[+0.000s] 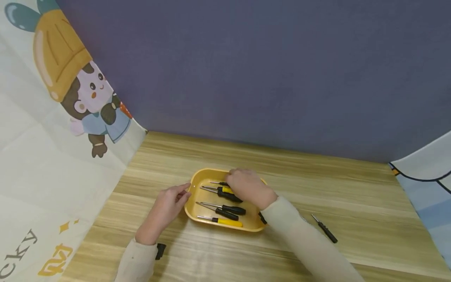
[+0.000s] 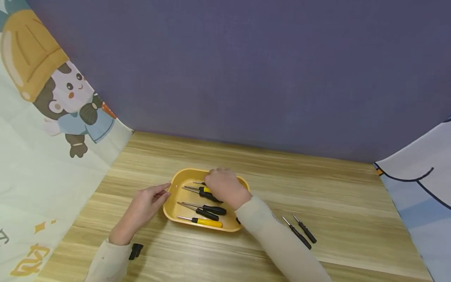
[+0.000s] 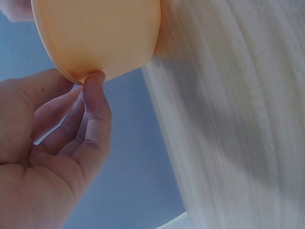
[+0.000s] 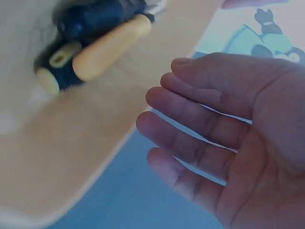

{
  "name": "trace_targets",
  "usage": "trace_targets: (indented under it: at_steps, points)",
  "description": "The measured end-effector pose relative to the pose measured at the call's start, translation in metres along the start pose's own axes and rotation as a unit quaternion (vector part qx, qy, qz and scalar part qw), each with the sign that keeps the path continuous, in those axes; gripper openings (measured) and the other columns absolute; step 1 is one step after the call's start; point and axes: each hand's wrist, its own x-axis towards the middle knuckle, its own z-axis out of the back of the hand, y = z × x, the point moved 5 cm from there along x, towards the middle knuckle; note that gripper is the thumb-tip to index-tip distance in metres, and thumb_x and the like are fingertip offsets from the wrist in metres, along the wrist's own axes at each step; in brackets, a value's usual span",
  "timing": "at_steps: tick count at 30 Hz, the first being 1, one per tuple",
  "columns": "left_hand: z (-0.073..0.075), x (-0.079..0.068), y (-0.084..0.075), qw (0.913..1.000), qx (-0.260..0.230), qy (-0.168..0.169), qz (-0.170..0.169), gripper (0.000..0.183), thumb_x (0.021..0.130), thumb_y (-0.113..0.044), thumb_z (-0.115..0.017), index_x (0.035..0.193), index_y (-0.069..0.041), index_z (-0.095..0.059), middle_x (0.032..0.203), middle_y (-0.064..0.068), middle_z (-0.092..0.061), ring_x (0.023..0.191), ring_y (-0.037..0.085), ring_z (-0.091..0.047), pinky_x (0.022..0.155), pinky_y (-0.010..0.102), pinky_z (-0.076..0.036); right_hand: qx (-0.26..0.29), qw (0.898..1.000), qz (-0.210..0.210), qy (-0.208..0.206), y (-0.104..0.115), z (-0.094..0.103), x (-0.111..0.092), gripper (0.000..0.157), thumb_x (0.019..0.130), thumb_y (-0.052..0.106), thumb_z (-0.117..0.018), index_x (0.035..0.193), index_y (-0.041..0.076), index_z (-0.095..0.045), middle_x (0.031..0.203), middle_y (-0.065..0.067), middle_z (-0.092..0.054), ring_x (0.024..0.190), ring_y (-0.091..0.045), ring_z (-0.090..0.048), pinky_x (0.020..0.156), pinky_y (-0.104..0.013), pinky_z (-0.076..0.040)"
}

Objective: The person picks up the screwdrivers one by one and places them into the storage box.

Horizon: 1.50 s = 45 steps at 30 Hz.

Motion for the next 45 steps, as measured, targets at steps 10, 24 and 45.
trace_targets:
  at_steps: [10,24,45]
  points:
    - [0.0,-0.002,0.004,1.0,-0.002,-0.001,0.003,0.033,0.087,-0.01,-0.065,0.119,-0.003,-0.061,0.083,0.002,-0.065,0.068,0.007,-0.057,0.054,0.016,-0.048,0.006,0.998,-0.048,-0.039,-0.023,0.026,-0.049,0.018,0.082,0.015,-0.068,0.099,0.011,-0.066,0.079,0.003,-0.055,0.066,-0.011,-0.05,0.049,-0.021,-0.041]
    - [-0.002,-0.001,0.002,0.9999,-0.003,-0.005,-0.01,0.033,0.086,-0.01,-0.065,0.119,-0.003,-0.061,0.081,0.0,-0.064,0.066,0.006,-0.056,0.052,0.017,-0.048,0.023,0.99,-0.1,-0.094,-0.059,0.019,-0.144,0.023,0.073,0.016,-0.078,0.087,0.008,-0.063,0.08,-0.003,-0.059,0.066,-0.02,-0.054,0.054,-0.034,-0.047]
    - [0.0,-0.001,0.003,0.9998,-0.013,-0.005,-0.013,0.034,0.086,-0.009,-0.065,0.119,-0.002,-0.061,0.085,0.002,-0.065,0.072,0.007,-0.058,0.057,0.016,-0.049,0.118,0.96,-0.255,-0.016,-0.095,-0.061,-0.239,0.026,0.077,0.015,-0.074,0.07,0.02,-0.05,0.062,0.008,-0.043,0.055,-0.01,-0.04,0.044,-0.028,-0.032]
